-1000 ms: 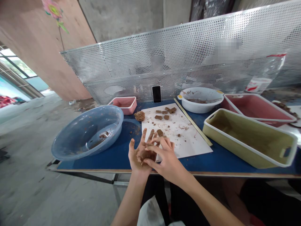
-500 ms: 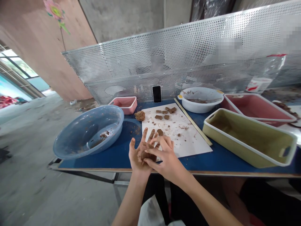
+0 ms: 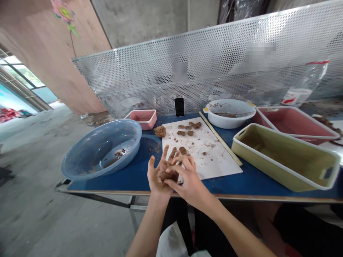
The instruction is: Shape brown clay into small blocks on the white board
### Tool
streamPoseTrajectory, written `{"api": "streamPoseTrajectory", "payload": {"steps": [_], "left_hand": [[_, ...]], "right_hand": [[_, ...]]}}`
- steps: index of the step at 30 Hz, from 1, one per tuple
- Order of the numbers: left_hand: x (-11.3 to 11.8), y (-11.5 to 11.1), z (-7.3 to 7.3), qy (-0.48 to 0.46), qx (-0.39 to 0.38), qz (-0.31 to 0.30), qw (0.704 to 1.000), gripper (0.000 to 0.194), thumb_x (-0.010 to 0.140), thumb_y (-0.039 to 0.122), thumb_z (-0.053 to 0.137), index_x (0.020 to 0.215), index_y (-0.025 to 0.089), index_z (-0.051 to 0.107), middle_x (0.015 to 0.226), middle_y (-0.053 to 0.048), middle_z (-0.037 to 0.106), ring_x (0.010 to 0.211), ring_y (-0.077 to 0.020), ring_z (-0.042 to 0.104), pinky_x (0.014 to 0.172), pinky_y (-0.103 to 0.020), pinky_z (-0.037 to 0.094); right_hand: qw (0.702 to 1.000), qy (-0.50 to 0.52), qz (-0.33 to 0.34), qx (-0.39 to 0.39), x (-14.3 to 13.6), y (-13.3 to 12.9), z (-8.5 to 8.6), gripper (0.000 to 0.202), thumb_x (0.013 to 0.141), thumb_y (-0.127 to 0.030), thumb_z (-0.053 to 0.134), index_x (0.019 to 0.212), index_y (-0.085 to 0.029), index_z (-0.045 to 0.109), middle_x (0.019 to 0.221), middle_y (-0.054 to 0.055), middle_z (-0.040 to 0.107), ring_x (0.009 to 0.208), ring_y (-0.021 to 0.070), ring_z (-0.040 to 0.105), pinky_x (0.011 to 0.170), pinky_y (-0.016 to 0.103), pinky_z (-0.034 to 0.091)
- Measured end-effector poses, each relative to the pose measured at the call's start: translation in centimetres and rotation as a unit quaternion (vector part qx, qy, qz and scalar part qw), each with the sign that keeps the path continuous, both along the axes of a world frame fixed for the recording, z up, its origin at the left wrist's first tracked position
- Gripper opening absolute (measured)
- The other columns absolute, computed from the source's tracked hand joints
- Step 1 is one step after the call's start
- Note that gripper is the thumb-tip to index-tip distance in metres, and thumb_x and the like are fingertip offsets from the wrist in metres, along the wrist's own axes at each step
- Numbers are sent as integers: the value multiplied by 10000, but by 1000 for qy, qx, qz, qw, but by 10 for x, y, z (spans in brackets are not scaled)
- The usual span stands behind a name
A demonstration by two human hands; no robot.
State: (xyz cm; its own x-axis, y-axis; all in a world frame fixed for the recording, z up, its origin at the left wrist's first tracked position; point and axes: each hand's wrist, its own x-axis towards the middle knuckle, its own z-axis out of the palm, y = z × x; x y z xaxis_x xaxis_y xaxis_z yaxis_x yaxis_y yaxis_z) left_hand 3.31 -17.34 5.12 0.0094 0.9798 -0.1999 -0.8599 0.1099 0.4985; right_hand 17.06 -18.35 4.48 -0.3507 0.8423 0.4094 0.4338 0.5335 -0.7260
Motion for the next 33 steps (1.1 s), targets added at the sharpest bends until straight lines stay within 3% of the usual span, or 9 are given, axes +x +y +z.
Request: {"api": "streamPoseTrajectory", "payload": {"steps": [5, 8, 11, 16, 20, 23, 26, 30, 33], "left_hand": [[0, 2, 1, 8, 6, 14, 1000, 678, 1004, 670, 583, 1523, 240, 664, 1452, -154, 709, 1368, -315, 701, 1043, -366, 641], [0, 5, 0, 33, 19, 13, 999, 614, 977, 641, 638, 1429, 236, 733, 1272, -127, 771, 1121, -257, 758, 870, -303, 647], [-1, 7, -8, 130, 17, 9, 991, 471, 934, 585, 745, 1224, 219, 806, 1093, -93, 780, 887, -195, 721, 698, -251, 577], [-18, 4, -21, 369, 86, 50, 924, 335, 984, 509, 740, 930, 189, 823, 989, -73, 773, 942, -221, 678, 856, -309, 533], [-38, 15, -6, 434, 135, 40, 890, 348, 1007, 521, 711, 924, 200, 817, 927, -63, 752, 894, -220, 646, 833, -327, 497], [-46, 49, 13, 494, 196, 17, 847, 352, 991, 533, 729, 934, 196, 814, 911, -69, 755, 849, -217, 646, 820, -336, 502], [-46, 104, 21, 548, 234, -26, 803, 365, 966, 550, 738, 947, 192, 810, 880, -62, 754, 780, -202, 644, 771, -333, 506], [-43, 172, 5, 591, 226, 2, 774, 336, 969, 508, 722, 951, 180, 794, 890, -65, 774, 747, -185, 642, 746, -315, 496], [-44, 194, -17, 574, 220, 51, 787, 350, 980, 507, 706, 1005, 168, 788, 924, -78, 789, 780, -190, 655, 768, -313, 505]], "right_hand": [[999, 37, 26, -30, 1, -1, 1, 96, 963, -290, 794, 1034, -293, 731, 1231, 56, 759, 1254, 327, 655, 1127, 581, 502], [996, 60, 7, -58, 3, -2, 0, 90, 977, -320, 771, 1064, -305, 752, 1114, 39, 807, 1136, 316, 697, 1055, 545, 533], [993, 87, -23, -79, 7, 0, 1, 191, 964, -372, 792, 1149, -321, 797, 1143, 41, 843, 1143, 324, 721, 1031, 522, 560], [990, 118, -32, -63, 18, 13, 3, 188, 954, -465, 832, 1065, -313, 845, 1105, 47, 872, 1106, 336, 790, 1075, 549, 555], [996, 85, -12, -25, 32, 44, 22, 188, 956, -493, 844, 1049, -331, 864, 1093, 30, 877, 1078, 327, 808, 1132, 566, 539], [998, 51, 1, -26, 42, 89, 42, 212, 957, -498, 822, 1003, -297, 873, 1146, 52, 872, 1116, 333, 806, 1084, 520, 584], [999, 37, 8, -33, 49, 144, 48, 280, 999, -486, 751, 1064, -239, 866, 1200, 94, 859, 1177, 345, 792, 1056, 488, 586], [997, 33, -47, -53, 53, 192, 25, 210, 928, -494, 815, 936, -285, 838, 1096, 86, 866, 1103, 374, 803, 1035, 550, 608], [996, 32, -62, -64, 57, 200, 4, 261, 902, -555, 831, 954, -300, 849, 1064, 72, 866, 1047, 377, 812, 984, 579, 634]]}}
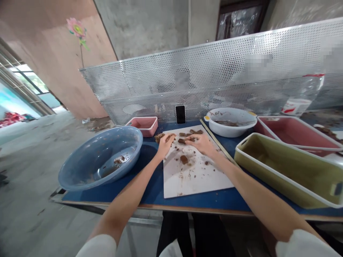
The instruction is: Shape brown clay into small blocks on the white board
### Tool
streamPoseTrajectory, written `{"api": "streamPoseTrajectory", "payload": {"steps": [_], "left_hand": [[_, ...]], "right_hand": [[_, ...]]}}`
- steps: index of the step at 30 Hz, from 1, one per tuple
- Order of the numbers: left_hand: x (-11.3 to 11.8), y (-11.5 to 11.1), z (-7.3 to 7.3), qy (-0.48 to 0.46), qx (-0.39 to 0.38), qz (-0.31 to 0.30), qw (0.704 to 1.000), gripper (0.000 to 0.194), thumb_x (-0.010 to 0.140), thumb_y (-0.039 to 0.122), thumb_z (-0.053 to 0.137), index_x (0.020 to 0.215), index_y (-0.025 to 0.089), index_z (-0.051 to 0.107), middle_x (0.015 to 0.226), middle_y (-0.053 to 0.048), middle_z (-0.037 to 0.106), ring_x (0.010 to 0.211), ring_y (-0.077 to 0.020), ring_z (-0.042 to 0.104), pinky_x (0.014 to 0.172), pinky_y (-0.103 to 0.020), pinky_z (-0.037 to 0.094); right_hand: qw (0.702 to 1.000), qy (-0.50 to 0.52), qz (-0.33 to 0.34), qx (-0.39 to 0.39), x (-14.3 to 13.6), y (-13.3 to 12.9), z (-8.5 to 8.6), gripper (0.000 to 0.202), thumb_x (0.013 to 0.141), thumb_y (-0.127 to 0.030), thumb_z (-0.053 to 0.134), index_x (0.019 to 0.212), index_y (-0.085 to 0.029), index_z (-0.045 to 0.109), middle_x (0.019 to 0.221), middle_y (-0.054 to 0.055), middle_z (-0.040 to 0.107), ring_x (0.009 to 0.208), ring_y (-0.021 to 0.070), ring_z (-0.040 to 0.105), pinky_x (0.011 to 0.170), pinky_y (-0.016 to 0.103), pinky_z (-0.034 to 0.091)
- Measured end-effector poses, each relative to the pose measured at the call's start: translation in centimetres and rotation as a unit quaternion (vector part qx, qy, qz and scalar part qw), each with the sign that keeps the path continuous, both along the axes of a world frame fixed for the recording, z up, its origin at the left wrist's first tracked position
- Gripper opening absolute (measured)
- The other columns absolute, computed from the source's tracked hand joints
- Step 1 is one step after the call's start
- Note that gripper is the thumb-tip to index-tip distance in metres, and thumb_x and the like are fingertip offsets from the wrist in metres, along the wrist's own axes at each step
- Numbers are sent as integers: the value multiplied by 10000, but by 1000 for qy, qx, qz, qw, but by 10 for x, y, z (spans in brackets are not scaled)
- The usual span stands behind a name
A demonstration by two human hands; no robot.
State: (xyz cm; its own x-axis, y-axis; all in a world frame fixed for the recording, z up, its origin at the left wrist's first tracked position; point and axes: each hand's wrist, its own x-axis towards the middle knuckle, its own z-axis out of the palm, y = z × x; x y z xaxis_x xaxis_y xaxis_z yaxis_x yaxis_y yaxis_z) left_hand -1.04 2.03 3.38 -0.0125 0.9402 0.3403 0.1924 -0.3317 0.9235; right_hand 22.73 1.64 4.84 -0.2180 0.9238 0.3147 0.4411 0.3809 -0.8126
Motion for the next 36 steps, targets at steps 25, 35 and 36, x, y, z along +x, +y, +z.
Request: {"api": "streamPoseTrajectory", "payload": {"steps": [25, 35, 36], "left_hand": [[5, -19, -26, 19, -46, -129, 990, 536, 888, 701, 798, 945, 172, 860, 933, -107, 821, 834, -252, 698, 800, -369, 511], [10, -24, -21, 2, -71, -132, 989, 641, 836, 788, 795, 898, 151, 832, 785, -47, 715, 709, -159, 530, 682, -300, 391], [10, -25, -21, -7, -80, -135, 988, 668, 825, 812, 793, 892, 149, 831, 753, -36, 686, 687, -149, 504, 662, -295, 370]], "right_hand": [[996, -11, 48, 78, -15, -21, -36, 376, 926, -503, 823, 1219, -269, 802, 1150, 83, 837, 1097, 296, 786, 1045, 485, 613], [957, -66, 33, 280, -12, -9, -52, 237, 1014, -496, 766, 1156, -309, 793, 1142, 94, 709, 1060, 309, 723, 1007, 570, 628], [957, -62, 30, 283, -13, -9, -52, 233, 1020, -506, 758, 1151, -317, 795, 1141, 96, 701, 1071, 314, 723, 1010, 576, 629]]}}
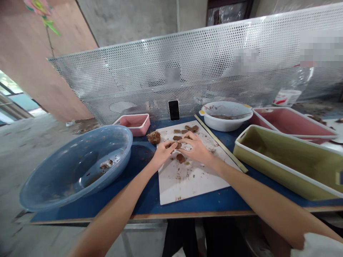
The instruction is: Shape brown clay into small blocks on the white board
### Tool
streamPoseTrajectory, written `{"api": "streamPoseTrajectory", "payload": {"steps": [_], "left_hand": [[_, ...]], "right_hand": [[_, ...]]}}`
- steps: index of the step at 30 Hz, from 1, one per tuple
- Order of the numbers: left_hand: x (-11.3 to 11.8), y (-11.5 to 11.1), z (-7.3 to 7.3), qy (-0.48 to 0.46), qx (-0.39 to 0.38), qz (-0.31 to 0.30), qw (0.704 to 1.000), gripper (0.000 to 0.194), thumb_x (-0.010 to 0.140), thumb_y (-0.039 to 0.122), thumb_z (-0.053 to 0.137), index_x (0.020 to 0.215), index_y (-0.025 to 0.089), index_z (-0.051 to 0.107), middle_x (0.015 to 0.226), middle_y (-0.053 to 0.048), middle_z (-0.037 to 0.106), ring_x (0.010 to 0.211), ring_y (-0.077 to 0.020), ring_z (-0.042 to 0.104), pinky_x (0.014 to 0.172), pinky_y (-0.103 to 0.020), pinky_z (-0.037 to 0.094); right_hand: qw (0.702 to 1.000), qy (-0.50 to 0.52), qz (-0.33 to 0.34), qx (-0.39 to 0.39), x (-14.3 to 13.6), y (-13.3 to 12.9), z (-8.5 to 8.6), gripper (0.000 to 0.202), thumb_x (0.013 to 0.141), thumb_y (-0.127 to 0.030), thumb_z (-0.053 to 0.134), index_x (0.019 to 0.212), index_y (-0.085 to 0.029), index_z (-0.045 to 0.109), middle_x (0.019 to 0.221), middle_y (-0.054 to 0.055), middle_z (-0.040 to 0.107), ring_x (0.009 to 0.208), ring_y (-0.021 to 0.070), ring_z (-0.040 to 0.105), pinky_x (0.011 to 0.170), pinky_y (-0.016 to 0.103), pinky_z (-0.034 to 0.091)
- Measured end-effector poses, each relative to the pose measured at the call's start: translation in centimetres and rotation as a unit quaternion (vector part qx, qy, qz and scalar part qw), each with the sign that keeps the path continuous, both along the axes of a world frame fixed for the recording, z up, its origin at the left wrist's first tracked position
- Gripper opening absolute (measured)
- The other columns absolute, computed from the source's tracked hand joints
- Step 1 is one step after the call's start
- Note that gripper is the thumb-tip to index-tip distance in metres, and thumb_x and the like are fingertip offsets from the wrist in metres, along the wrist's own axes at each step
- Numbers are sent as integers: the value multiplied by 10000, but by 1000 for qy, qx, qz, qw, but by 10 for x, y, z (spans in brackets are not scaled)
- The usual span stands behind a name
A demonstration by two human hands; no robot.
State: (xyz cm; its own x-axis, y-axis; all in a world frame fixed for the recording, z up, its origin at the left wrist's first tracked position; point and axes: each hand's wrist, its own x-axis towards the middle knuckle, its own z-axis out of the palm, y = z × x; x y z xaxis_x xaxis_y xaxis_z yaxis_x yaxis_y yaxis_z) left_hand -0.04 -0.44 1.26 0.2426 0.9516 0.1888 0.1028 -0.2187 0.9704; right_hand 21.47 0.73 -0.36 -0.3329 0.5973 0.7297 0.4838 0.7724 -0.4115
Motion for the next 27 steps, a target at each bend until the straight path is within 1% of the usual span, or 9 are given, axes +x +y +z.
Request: {"api": "streamPoseTrajectory", "payload": {"steps": [2, 4, 7, 10, 14, 19, 23, 27], "left_hand": [[0, -1, 1, -15, -23, -5, 1000, 724, 813, 865, 772, 860, 145, 827, 689, -16, 620, 650, -134, 461, 631, -292, 334], [-1, -1, 2, -24, -43, -12, 999, 747, 796, 886, 779, 833, 142, 828, 656, -4, 576, 629, -123, 439, 615, -292, 308], [-3, -2, 5, -39, -65, -24, 997, 698, 742, 824, 880, 877, 140, 858, 691, -9, 611, 629, -106, 424, 619, -287, 291], [-3, -2, 5, -70, -94, -34, 993, 659, 683, 755, 959, 902, 139, 876, 750, -25, 666, 639, -96, 423, 627, -284, 284], [-2, 0, 3, -100, -132, -35, 986, 645, 622, 719, 1006, 864, 137, 872, 733, -24, 653, 640, -100, 439, 624, -288, 285], [-2, 2, 2, -104, -136, -47, 984, 660, 632, 721, 1005, 896, 128, 883, 740, -27, 653, 651, -100, 454, 641, -288, 303], [-3, 4, -2, -93, -122, -39, 987, 682, 649, 738, 987, 934, 127, 887, 715, -17, 633, 644, -104, 445, 633, -287, 296], [-4, 4, -5, -78, -109, -33, 990, 662, 691, 769, 951, 877, 139, 869, 646, 11, 557, 622, -102, 416, 608, -287, 254]], "right_hand": [[1000, 19, 0, 4, -1, -1, 1, 226, 1021, -518, 754, 1143, -334, 801, 1150, 103, 678, 1107, 324, 715, 1004, 567, 641], [999, 38, -1, 3, -2, -3, 2, 219, 1015, -519, 756, 1135, -343, 806, 1168, 112, 661, 1135, 330, 705, 1010, 564, 650], [999, 51, -5, -6, -4, -6, 5, 224, 1007, -519, 756, 1128, -338, 810, 1191, 113, 653, 1146, 328, 702, 1039, 578, 646], [998, 51, -1, -21, -5, -8, 5, 224, 1001, -491, 761, 1129, -315, 814, 1197, 112, 649, 1136, 316, 705, 1044, 563, 648], [998, 56, 7, -26, -6, -10, 6, 202, 998, -453, 764, 1121, -302, 820, 1201, 119, 636, 1141, 319, 703, 1055, 565, 641], [998, 54, 14, -39, -4, -9, 7, 213, 1013, -483, 746, 1137, -327, 821, 1195, 120, 642, 1181, 338, 690, 1080, 598, 627], [997, 35, 33, -52, -1, -7, 8, 259, 1026, -529, 748, 1180, -333, 819, 1214, 119, 644, 1197, 330, 691, 1100, 589, 621], [997, 15, 44, -58, 1, -5, 8, 304, 1044, -577, 724, 1205, -334, 812, 1205, 116, 655, 1185, 320, 696, 1082, 571, 626]]}}
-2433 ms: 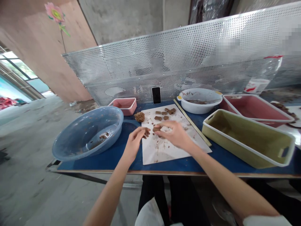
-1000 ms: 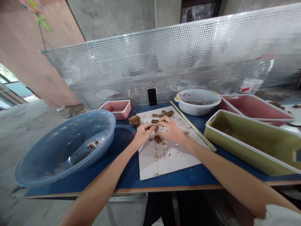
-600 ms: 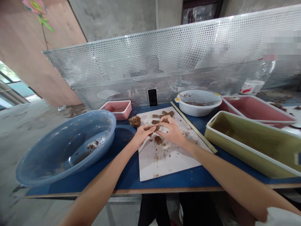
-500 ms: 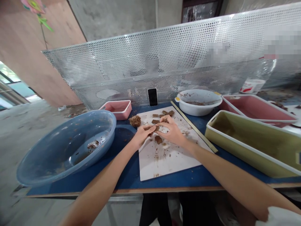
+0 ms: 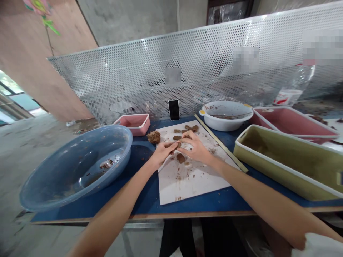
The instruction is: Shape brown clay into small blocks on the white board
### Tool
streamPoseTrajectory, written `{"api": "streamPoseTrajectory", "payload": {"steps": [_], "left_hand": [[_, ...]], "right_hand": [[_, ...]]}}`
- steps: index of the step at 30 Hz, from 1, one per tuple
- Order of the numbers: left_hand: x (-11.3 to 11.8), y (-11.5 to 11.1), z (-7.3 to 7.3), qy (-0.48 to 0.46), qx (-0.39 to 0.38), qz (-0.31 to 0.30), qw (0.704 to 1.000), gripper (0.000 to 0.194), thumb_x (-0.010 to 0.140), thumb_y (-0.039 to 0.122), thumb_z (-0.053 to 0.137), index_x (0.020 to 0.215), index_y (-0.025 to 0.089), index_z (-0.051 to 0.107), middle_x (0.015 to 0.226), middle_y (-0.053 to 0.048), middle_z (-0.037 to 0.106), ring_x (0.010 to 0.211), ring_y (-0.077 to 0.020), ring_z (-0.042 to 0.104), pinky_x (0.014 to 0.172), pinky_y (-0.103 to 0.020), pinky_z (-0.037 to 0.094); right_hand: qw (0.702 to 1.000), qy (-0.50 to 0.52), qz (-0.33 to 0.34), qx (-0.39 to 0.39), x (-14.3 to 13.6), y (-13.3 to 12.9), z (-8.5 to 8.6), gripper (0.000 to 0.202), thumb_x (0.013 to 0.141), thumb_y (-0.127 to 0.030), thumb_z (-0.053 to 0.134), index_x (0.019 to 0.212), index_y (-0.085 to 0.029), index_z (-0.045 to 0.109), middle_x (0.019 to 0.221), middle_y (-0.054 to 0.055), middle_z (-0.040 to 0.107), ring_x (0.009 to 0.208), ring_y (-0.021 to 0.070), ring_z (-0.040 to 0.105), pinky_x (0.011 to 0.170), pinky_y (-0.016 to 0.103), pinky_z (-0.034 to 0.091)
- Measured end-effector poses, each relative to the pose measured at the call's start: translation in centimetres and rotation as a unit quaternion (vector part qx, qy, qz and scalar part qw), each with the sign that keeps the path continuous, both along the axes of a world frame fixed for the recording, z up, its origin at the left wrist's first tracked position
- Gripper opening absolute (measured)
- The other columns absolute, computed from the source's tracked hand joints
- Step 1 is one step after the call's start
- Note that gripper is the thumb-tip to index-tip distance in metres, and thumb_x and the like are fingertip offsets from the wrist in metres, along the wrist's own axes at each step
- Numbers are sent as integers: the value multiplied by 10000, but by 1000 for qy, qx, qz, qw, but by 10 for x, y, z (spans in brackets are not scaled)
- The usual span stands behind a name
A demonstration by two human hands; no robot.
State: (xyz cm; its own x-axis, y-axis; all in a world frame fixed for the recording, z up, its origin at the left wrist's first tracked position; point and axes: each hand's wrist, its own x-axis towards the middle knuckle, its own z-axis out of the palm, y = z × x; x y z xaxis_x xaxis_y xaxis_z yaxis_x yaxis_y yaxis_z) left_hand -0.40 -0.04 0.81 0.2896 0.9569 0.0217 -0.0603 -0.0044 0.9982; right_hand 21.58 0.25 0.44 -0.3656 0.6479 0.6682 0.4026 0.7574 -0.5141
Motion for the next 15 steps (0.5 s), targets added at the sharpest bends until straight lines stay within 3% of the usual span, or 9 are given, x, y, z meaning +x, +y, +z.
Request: {"api": "streamPoseTrajectory", "payload": {"steps": [7, 15], "left_hand": [[-1, -1, 3, 6, 16, 0, 1000, 671, 699, 777, 945, 911, 145, 868, 657, 8, 572, 618, -102, 424, 602, -281, 269], [-1, -2, 3, 16, 23, 11, 1000, 654, 706, 789, 922, 802, 154, 799, 649, 17, 542, 627, -109, 424, 621, -292, 271]], "right_hand": [[998, -37, -19, 45, 1, 6, -3, 287, 1087, -548, 658, 1199, -341, 823, 1187, 112, 699, 1194, 350, 692, 1124, 670, 540], [998, -59, -18, 23, 5, 6, -1, 357, 1103, -588, 593, 1253, -342, 804, 1253, 130, 693, 1271, 358, 653, 1140, 664, 533]]}}
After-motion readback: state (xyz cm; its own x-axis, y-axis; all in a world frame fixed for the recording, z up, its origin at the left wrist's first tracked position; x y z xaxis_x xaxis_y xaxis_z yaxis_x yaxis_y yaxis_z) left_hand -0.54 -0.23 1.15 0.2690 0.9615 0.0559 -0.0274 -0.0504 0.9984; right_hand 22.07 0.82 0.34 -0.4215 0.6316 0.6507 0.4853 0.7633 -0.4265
